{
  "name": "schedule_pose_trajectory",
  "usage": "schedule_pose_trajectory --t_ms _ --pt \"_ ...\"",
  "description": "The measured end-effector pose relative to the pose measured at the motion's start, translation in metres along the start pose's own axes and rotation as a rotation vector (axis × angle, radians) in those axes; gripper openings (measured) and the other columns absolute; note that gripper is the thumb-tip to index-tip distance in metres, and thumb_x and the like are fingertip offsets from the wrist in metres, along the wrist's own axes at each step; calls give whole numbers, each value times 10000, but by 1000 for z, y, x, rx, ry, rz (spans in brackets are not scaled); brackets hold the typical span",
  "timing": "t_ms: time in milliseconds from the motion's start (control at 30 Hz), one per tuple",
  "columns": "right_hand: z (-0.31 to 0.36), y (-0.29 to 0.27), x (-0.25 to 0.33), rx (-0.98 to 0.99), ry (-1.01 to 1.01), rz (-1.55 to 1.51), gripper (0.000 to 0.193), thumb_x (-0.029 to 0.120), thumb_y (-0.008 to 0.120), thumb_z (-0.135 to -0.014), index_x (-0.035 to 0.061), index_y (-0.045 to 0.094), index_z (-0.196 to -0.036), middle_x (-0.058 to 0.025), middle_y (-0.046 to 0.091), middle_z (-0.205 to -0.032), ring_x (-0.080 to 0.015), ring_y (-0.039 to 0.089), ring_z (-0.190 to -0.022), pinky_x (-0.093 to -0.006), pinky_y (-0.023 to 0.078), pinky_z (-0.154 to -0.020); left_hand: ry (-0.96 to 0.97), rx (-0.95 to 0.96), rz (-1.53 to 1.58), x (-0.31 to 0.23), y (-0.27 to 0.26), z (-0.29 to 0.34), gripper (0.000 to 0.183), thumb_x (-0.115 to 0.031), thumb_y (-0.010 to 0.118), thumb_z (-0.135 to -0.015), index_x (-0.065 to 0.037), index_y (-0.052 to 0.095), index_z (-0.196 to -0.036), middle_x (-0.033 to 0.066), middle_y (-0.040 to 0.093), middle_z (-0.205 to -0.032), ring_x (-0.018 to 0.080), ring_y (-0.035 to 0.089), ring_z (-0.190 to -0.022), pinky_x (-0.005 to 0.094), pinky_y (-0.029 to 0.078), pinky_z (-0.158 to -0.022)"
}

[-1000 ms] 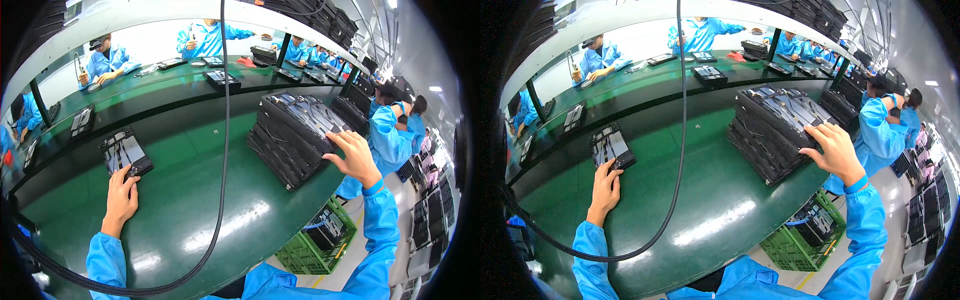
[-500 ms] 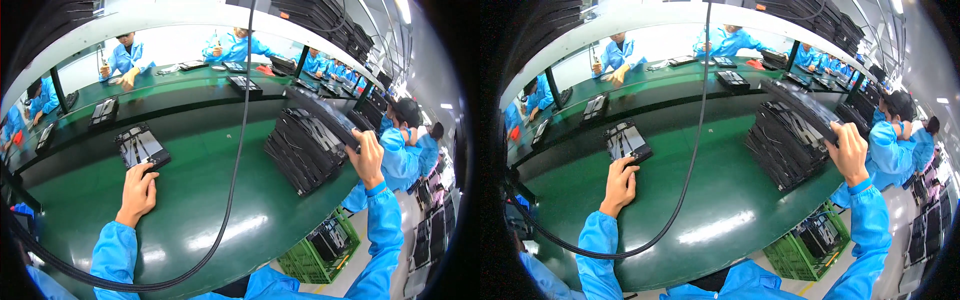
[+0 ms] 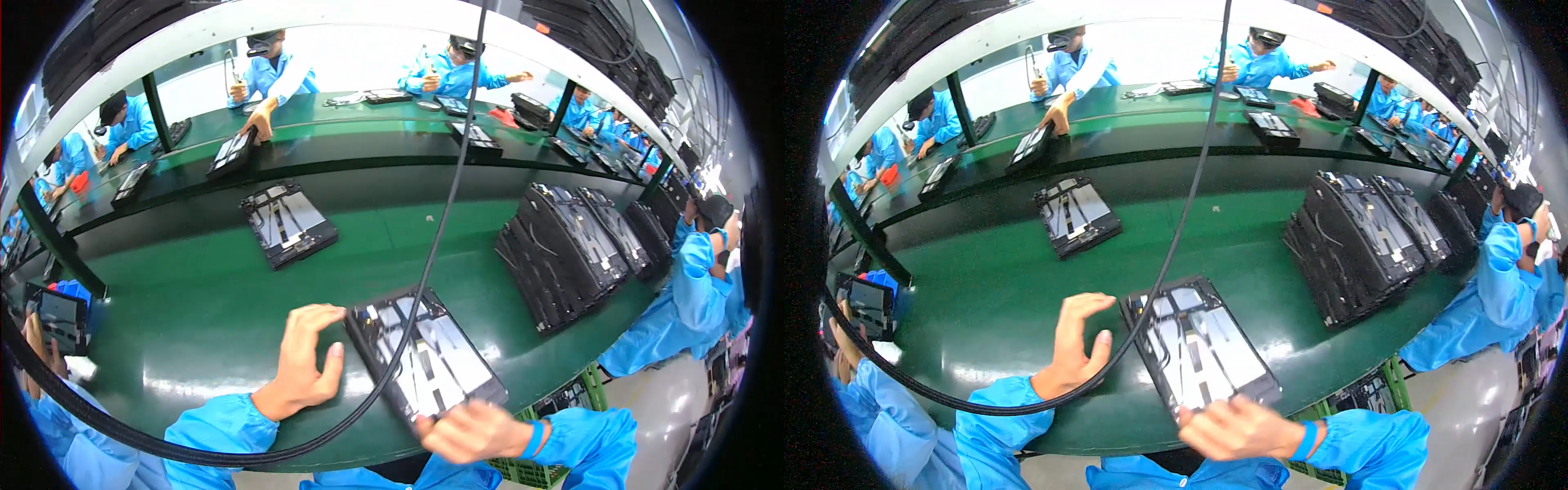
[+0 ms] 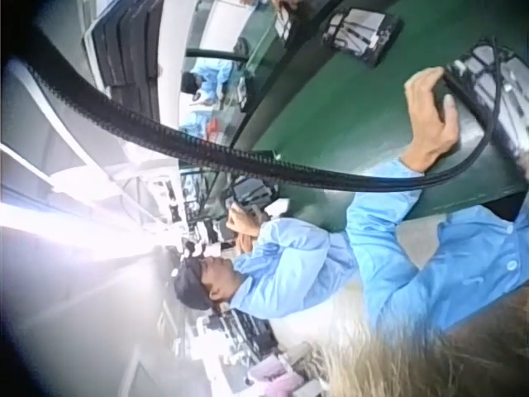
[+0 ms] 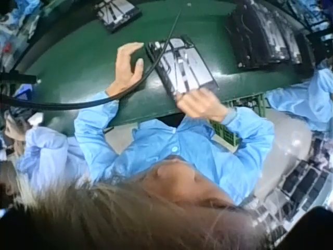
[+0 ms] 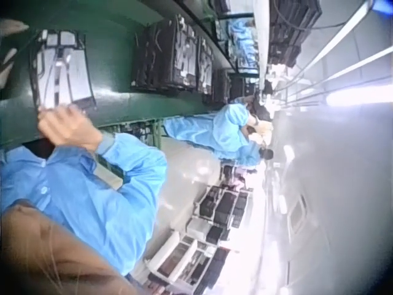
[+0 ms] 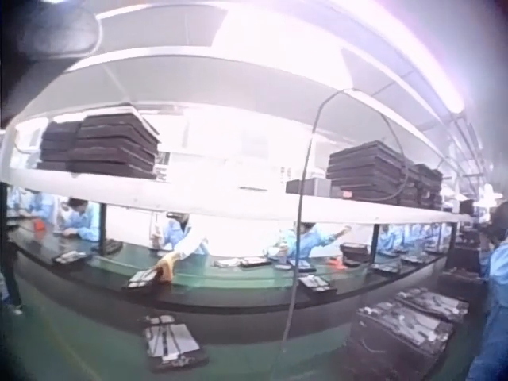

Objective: The person connects internal ribbon cables to a printed circuit board inside a tablet chassis by hand.

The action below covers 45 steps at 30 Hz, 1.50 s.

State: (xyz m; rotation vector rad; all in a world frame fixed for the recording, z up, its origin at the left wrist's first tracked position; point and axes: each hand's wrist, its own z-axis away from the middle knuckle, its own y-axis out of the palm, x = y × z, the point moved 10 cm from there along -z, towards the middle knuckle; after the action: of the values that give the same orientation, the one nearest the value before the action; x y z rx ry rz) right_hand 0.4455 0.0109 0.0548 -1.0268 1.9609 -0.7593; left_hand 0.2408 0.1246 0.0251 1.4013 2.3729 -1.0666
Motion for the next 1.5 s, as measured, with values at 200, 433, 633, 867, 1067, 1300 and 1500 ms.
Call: schedule_pose_trajectory --t_ms 200,433,633,867,1067,1300,1500 --pt "-16 34 49 237 -26 -117 206 273 704 -960 130 698 -1108 47 513 -849 -93 534 -701 -221 401 -557 -156 237 12 16 24 13 432 5 670 -843 -17 671 -1274 193 701 -1281 406 627 -1225 501 520 -1063" --pt "-41 82 -92 -60 287 -586 465 206 874 -797 107 749 -1235 -121 729 -1127 -360 725 -989 -462 607 -842 -263 437 74 32 41 18 740 -182 764 -872 -34 525 -1557 202 568 -1532 420 513 -1402 511 402 -1212" --pt "-28 138 -113 90 435 -825 274 184 805 -905 82 716 -1143 -134 648 -1227 -367 632 -1095 -467 505 -956 -298 559 150 26 46 18 856 -217 761 -837 -40 450 -1614 231 504 -1565 443 452 -1447 539 353 -1240" --pt "-17 141 -123 60 595 -893 158 85 836 -891 52 701 -968 -125 622 -1143 -348 626 -1048 -444 525 -890 -314 666 210 18 50 11 911 -88 788 -829 -81 406 -1656 236 448 -1583 453 415 -1458 555 345 -1214" --pt "-17 136 -120 7 473 -839 206 51 869 -820 66 712 -952 -79 636 -1015 -320 620 -1017 -426 513 -859 -357 698 248 18 53 13 939 -82 788 -847 -100 375 -1690 227 411 -1615 462 381 -1482 570 321 -1238" --pt "-14 130 -123 -32 486 -874 204 41 866 -806 74 719 -943 -47 665 -879 -295 607 -980 -419 498 -848 -404 703 213 11 59 11 946 -50 713 -820 -84 361 -1697 247 387 -1623 516 362 -1481 618 224 -1316" --pt "-5 141 -135 127 653 -1126 312 56 797 -852 89 683 -1141 -24 720 -811 -279 588 -1045 -436 442 -920 -403 693 198 11 63 14 953 -42 701 -796 -85 375 -1691 255 381 -1623 527 345 -1492 639 199 -1328"
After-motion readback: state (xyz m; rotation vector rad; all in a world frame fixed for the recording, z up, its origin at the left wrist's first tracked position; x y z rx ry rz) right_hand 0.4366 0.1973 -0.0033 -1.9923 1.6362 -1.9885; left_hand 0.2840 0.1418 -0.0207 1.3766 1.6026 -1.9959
